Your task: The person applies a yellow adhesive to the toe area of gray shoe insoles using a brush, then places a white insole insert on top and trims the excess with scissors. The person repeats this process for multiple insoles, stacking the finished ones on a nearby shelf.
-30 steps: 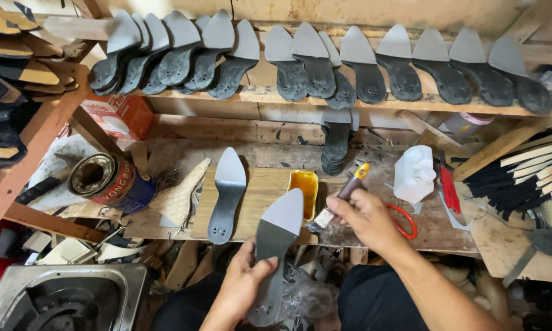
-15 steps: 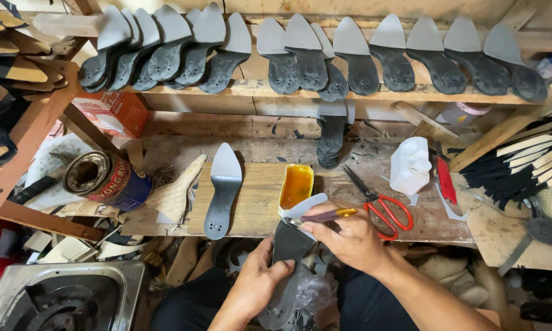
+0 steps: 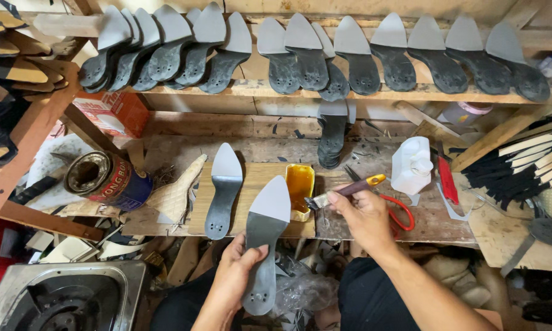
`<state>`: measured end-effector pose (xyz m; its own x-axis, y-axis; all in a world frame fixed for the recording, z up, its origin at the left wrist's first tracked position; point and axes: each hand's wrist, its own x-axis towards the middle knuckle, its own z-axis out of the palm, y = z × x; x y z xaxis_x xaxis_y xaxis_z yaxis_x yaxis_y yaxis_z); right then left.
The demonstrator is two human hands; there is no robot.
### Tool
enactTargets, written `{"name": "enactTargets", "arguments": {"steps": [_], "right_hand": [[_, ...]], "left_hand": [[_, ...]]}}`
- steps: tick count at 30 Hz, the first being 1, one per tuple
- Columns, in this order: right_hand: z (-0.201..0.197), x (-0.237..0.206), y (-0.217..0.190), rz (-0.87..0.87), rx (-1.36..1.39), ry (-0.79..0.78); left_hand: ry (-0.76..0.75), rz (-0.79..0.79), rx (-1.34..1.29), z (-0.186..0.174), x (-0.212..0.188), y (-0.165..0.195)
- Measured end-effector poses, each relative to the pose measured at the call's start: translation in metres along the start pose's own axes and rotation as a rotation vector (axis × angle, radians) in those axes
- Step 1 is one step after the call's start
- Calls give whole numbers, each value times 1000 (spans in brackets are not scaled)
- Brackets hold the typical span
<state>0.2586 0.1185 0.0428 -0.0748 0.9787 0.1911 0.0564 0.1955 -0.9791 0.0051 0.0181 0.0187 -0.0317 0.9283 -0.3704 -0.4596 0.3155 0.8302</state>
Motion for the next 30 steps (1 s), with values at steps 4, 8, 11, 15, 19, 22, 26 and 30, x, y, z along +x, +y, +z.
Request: {"name": "enactTargets", "arguments": {"steps": [4,8,11,15,19,22,26,30], "right_hand": [[-1,6,27,86,-5,49],[-2,7,44,174,91,79],[-7,6,51,279,200,93],[-11,6,58,379,321,137],[-10,8,58,478,465,70],[-5,8,49,521,518,66],[6,9,35,497,587,30],[15,10,33,399,478,15]], "left_hand": [[-46,14,-73,-6,0,2],[-92,14,-111,-7,-1,2],[-103,6,-127,-7,-1,1],[-72,-2,-125,-6,0,1],[-49,-13,-124,-5,0,1],[-48,-20,-113,-4,0,3],[-29,-4,-87,-2,-2,7],[-11,6,-85,-1,-5,11]]}}
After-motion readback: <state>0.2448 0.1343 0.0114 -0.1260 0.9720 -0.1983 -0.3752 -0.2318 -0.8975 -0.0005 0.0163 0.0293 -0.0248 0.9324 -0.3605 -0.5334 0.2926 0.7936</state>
